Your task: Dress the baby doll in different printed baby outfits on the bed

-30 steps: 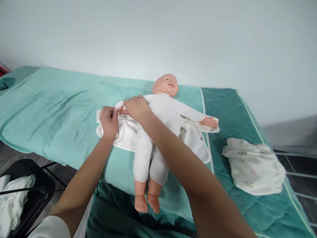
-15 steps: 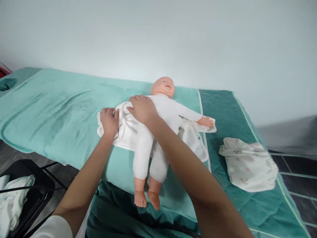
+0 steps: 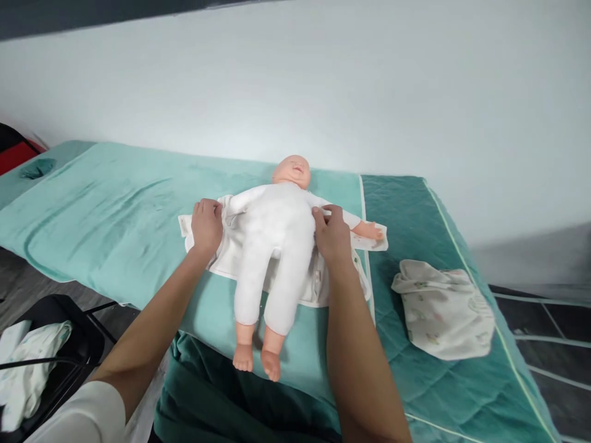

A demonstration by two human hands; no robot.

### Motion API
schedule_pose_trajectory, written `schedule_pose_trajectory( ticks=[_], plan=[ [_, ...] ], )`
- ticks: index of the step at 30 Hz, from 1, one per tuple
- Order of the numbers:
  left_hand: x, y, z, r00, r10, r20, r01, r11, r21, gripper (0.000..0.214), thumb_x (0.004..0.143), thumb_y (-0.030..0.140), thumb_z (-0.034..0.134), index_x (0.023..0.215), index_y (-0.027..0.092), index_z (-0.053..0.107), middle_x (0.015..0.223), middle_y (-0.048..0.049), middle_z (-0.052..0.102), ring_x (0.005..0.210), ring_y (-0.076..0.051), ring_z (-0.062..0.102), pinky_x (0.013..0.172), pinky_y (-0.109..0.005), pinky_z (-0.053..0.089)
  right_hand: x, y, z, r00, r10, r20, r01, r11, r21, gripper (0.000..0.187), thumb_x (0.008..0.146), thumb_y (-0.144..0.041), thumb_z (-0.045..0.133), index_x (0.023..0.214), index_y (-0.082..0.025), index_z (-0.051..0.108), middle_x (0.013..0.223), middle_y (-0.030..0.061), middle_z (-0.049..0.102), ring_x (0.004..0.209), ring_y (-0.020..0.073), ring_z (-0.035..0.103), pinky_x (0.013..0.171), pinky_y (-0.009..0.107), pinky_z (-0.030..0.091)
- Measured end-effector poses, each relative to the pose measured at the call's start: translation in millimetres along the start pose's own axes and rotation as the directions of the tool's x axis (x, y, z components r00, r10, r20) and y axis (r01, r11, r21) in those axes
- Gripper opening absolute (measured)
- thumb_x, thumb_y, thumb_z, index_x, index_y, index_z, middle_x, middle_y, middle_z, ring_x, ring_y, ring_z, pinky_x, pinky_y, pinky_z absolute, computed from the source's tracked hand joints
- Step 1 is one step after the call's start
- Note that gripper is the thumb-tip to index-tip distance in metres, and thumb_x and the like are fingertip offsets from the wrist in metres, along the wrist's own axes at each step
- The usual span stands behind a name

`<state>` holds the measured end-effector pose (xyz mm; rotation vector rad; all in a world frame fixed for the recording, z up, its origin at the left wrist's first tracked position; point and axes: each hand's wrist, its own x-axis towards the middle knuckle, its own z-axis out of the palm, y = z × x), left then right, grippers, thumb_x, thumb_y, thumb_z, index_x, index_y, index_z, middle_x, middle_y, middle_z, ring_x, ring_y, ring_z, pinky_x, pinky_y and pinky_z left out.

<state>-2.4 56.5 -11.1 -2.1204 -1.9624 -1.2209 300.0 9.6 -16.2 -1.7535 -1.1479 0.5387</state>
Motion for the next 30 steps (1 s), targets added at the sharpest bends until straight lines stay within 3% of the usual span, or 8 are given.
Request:
schedule_pose_trajectory(
  ticks=[4,8,15,22,25,26,28,30],
  plan=[
    [16,25,1.5,0.988,-0.106,0.108,0.123,0.979,-0.160,0.009,0.103,0.024,0.047,0.095,0.024,0.051,0.090,-0.0074,0.066,0.084,-0.025,0.061,0.079,-0.038,0.045,-1,-5,5,0.988,0.066,0.139,-0.104,0.952,0.287,0.074,0.082,-0.068,0.068,0.142,-0.026,0.055,0.108,0.0092,0.075,0.087,0.0262,0.069,0.078,0.043,0.055],
    [39,54,10.7,0.960,-0.173,0.222,0.257,0.861,-0.439,0.013,0.103,0.023,0.051,0.090,0.023,0.048,0.086,-0.0020,0.062,0.080,-0.018,0.058,0.078,-0.032,0.044,-3,-8,7,0.967,0.069,0.244,-0.189,0.837,0.513,0.079,0.078,-0.056,0.076,0.148,-0.027,0.051,0.113,0.0089,0.074,0.092,0.0240,0.069,0.079,0.038,0.057],
    [61,92,13.1,0.930,-0.115,0.349,0.317,0.732,-0.604,0.016,0.101,0.020,0.053,0.086,0.021,0.049,0.076,0.0027,0.052,0.071,-0.013,0.051,0.071,-0.026,0.042,-9,-10,17,0.937,0.020,0.348,-0.219,0.810,0.543,0.090,0.072,-0.055,0.080,0.151,-0.032,0.044,0.114,0.0032,0.066,0.084,0.0154,0.067,0.074,0.031,0.058],
    [30,122,-45.0,0.880,0.042,0.473,0.239,0.822,-0.517,0.018,0.096,0.017,0.060,0.080,0.020,0.053,0.076,0.0001,0.064,0.072,-0.014,0.060,0.074,-0.029,0.047,-8,-3,24,0.923,0.027,0.384,-0.236,0.828,0.509,0.088,0.074,-0.057,0.079,0.151,-0.035,0.042,0.115,0.0009,0.064,0.070,0.0102,0.060,0.061,0.025,0.052],
    [14,137,-75.9,0.733,0.159,0.662,0.370,0.723,-0.583,0.013,0.097,0.023,0.059,0.084,0.020,0.057,0.093,-0.0038,0.073,0.073,-0.014,0.067,0.069,-0.028,0.050,-9,-3,23,0.925,0.024,0.379,-0.236,0.818,0.525,0.087,0.075,-0.056,0.079,0.150,-0.034,0.043,0.107,-0.0012,0.065,0.067,0.0098,0.057,0.058,0.024,0.048],
    [10,138,-83.3,0.708,0.184,0.682,0.410,0.679,-0.609,0.012,0.097,0.025,0.059,0.087,0.020,0.058,0.099,-0.0048,0.074,0.074,-0.013,0.069,0.067,-0.027,0.051,-9,-3,22,0.926,0.020,0.377,-0.232,0.817,0.527,0.086,0.076,-0.056,0.079,0.150,-0.034,0.043,0.104,-0.0019,0.064,0.067,0.0099,0.056,0.058,0.023,0.047],
    [3,133,-91.4,0.742,0.166,0.649,0.446,0.601,-0.664,0.010,0.097,0.029,0.058,0.090,0.020,0.058,0.107,-0.0058,0.075,0.078,-0.014,0.070,0.066,-0.027,0.052,-10,-3,22,0.929,0.019,0.370,-0.226,0.819,0.527,0.082,0.077,-0.055,0.079,0.149,-0.035,0.045,0.101,-0.0025,0.064,0.067,0.0101,0.055,0.058,0.023,0.046],
    [-5,118,-90.7,0.831,0.070,0.552,0.420,0.574,-0.703,0.012,0.097,0.032,0.058,0.093,0.021,0.059,0.109,-0.0052,0.074,0.084,-0.015,0.070,0.069,-0.029,0.053,-10,-2,22,0.931,0.022,0.365,-0.226,0.819,0.527,0.080,0.078,-0.056,0.079,0.148,-0.036,0.046,0.103,-0.0020,0.064,0.069,0.0104,0.055,0.061,0.024,0.046]
  ],
)
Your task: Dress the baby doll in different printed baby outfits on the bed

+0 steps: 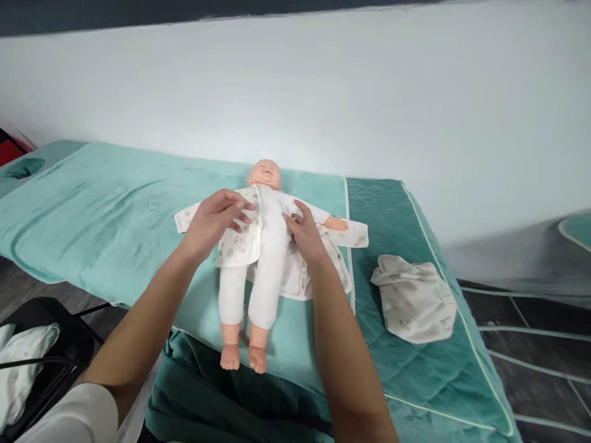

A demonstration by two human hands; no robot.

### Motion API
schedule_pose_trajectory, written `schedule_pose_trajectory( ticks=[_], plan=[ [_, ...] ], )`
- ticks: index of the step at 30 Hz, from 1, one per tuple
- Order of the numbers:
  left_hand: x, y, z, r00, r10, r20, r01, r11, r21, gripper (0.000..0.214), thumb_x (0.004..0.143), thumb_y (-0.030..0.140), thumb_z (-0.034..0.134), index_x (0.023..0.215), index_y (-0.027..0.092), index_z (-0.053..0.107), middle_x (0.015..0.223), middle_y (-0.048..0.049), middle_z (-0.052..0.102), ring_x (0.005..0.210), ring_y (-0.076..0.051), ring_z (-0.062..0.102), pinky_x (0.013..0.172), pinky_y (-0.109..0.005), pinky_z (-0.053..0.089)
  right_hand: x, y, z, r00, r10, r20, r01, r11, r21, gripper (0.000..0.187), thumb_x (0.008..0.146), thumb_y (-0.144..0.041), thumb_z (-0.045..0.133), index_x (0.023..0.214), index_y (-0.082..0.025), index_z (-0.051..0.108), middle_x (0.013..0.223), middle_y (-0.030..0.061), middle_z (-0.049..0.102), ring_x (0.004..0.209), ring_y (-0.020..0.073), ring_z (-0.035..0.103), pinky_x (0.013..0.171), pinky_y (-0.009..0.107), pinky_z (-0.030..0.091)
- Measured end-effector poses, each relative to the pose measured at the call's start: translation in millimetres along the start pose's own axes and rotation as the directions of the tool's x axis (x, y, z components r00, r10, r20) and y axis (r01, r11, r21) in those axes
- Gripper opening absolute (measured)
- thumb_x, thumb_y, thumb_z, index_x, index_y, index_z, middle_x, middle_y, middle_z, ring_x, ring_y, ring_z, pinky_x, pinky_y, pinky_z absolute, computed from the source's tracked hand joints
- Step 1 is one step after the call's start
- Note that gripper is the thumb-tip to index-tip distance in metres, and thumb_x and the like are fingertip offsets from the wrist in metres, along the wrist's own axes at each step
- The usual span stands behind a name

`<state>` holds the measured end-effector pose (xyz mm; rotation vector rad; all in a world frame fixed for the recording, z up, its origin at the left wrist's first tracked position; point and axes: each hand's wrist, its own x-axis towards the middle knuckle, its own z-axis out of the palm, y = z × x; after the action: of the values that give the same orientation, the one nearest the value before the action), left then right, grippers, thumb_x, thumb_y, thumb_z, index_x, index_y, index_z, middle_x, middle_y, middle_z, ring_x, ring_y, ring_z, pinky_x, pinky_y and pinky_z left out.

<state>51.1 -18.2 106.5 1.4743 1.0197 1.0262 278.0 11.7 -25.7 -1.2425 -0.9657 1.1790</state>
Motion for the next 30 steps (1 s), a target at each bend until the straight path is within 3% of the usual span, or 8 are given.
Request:
schedule_pose_trajectory(
  ticks=[4,10,14,19,23,25,27,30],
  plan=[
    [-26,-49,-15.9,0.956,0.084,-0.279,-0.024,0.977,0.211,0.018,0.097,0.041,0.060,0.098,0.023,0.064,0.104,-0.0049,0.069,0.097,-0.021,0.066,0.085,-0.039,0.054,2,2,-1,1.000,-0.002,-0.002,0.002,1.000,-0.002,0.079,0.077,-0.058,0.079,0.147,-0.037,0.047,0.105,-0.0015,0.064,0.074,0.0128,0.058,0.065,0.026,0.050],
    [-86,-102,-10.5,0.971,0.187,-0.147,-0.123,0.925,0.359,0.013,0.095,0.045,0.063,0.091,0.032,0.065,0.098,-0.0052,0.064,0.091,-0.026,0.063,0.082,-0.048,0.055,2,3,-1,1.000,-0.017,-0.001,0.017,1.000,-0.021,0.077,0.078,-0.057,0.077,0.147,-0.037,0.047,0.105,-0.0020,0.062,0.075,0.0130,0.058,0.065,0.027,0.050],
    [-90,-110,-12.5,0.951,0.233,-0.202,-0.139,0.909,0.392,0.018,0.098,0.043,0.058,0.084,0.032,0.062,0.086,-0.0032,0.063,0.078,-0.024,0.062,0.072,-0.046,0.056,2,3,-1,1.000,-0.025,-0.006,0.025,0.999,-0.027,0.077,0.079,-0.057,0.077,0.146,-0.035,0.047,0.103,-0.0019,0.063,0.076,0.0129,0.057,0.068,0.028,0.050],
    [-33,-88,-16.3,0.879,0.422,-0.223,-0.259,0.815,0.519,0.012,0.102,0.035,0.053,0.097,0.029,0.062,0.099,-0.0050,0.068,0.095,-0.022,0.065,0.087,-0.045,0.058,2,3,1,0.998,-0.056,-0.016,0.055,0.995,-0.083,0.075,0.078,-0.060,0.077,0.141,-0.033,0.047,0.107,0.0000,0.062,0.083,0.0147,0.057,0.080,0.032,0.050],
    [44,-46,12.6,0.880,0.468,0.074,-0.415,0.686,0.598,0.019,0.100,0.022,0.050,0.112,0.021,0.064,0.119,-0.0082,0.070,0.119,-0.023,0.064,0.106,-0.043,0.054,-1,-2,7,0.990,-0.142,-0.027,0.141,0.990,-0.022,0.060,0.074,-0.060,0.082,0.111,-0.031,0.045,0.106,-0.0016,0.057,0.082,0.0143,0.053,0.077,0.030,0.047],
    [82,-27,37.1,0.891,0.382,0.246,-0.444,0.615,0.651,0.025,0.097,0.020,0.051,0.118,0.021,0.065,0.131,-0.0086,0.069,0.130,-0.024,0.059,0.111,-0.042,0.050,-4,-7,9,0.979,-0.200,0.044,0.200,0.980,0.000,0.056,0.076,-0.061,0.081,0.098,-0.029,0.041,0.098,-0.0029,0.053,0.079,0.0141,0.049,0.074,0.028,0.045],
    [113,-13,62.5,0.906,0.182,0.382,-0.414,0.565,0.714,0.035,0.094,0.020,0.055,0.128,0.020,0.063,0.142,-0.0097,0.064,0.133,-0.026,0.058,0.107,-0.041,0.052,-7,-11,7,0.961,-0.225,0.163,0.230,0.973,-0.014,0.052,0.081,-0.061,0.078,0.092,-0.028,0.040,0.091,-0.0032,0.049,0.078,0.0148,0.046,0.072,0.029,0.043],
    [145,-4,92.2,0.866,-0.144,0.479,-0.379,0.435,0.817,0.061,0.085,0.023,0.066,0.145,0.019,0.055,0.146,-0.0135,0.063,0.129,-0.031,0.061,0.101,-0.043,0.053,-10,-13,0,0.940,-0.198,0.277,0.224,0.972,-0.064,0.046,0.086,-0.059,0.075,0.088,-0.027,0.043,0.086,-0.0032,0.044,0.077,0.0153,0.044,0.070,0.029,0.040]
  ],
)
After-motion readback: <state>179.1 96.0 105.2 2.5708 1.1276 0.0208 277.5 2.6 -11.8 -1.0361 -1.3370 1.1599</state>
